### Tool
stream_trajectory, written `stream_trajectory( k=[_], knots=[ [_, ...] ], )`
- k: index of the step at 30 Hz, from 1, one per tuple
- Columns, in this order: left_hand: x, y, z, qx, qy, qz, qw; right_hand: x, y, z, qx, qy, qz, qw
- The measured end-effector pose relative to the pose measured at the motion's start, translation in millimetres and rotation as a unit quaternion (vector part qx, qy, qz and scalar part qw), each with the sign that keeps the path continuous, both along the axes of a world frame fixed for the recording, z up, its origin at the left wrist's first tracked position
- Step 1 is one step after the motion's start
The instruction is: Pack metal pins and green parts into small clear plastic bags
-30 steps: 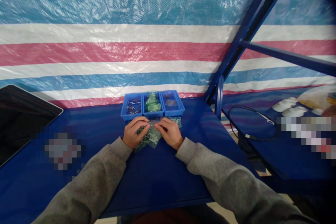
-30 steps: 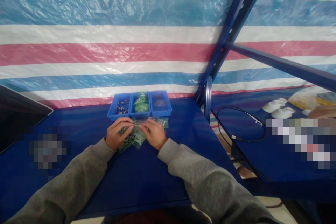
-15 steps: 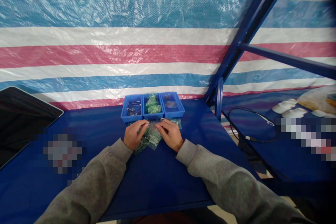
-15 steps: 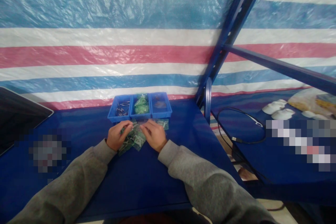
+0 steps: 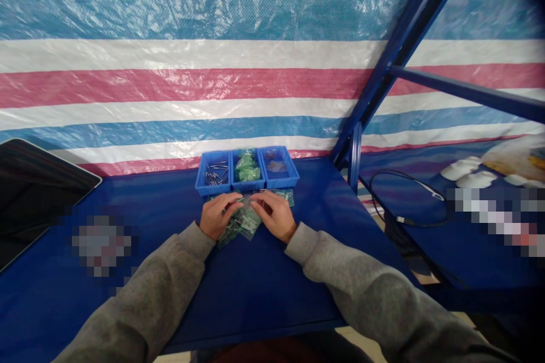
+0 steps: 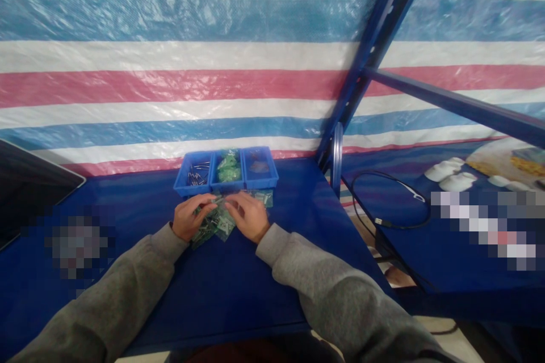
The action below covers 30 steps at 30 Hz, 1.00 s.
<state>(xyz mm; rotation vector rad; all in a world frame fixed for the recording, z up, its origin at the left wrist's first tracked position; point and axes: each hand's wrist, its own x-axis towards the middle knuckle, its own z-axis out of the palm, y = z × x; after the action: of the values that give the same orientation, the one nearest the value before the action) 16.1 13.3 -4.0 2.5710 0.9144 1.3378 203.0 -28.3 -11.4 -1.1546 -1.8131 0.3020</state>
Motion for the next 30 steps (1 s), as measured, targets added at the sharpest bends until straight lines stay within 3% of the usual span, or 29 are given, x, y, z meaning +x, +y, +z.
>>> stream_trajectory(
  k=[8,15,20,27,30],
  knots=[
    [0.9,-2.6,1.8,0.000,-0.001,0.003,1.000,0.0,1.1,-3.1,0.014,-0.011,0.041,0.999],
    [1.2,-3.2,6.0,-0.007,-0.014,-0.013,1.000,0.5,-0.1,0.7,0.026,0.035,-0.009,0.999],
    [1.6,-1.9,6.3,-0.011,-0.039,-0.030,0.999,1.4,1.0,-1.7,0.019,0.026,-0.004,0.999],
    [3.4,-6.4,7.9,-0.083,-0.057,-0.074,0.992,1.8,2.9,-4.5,0.012,0.001,-0.006,1.000],
    [3.5,-7.7,7.0,-0.102,-0.064,-0.062,0.991,2.0,3.1,-4.1,0.009,0.003,-0.019,1.000]
  ],
)
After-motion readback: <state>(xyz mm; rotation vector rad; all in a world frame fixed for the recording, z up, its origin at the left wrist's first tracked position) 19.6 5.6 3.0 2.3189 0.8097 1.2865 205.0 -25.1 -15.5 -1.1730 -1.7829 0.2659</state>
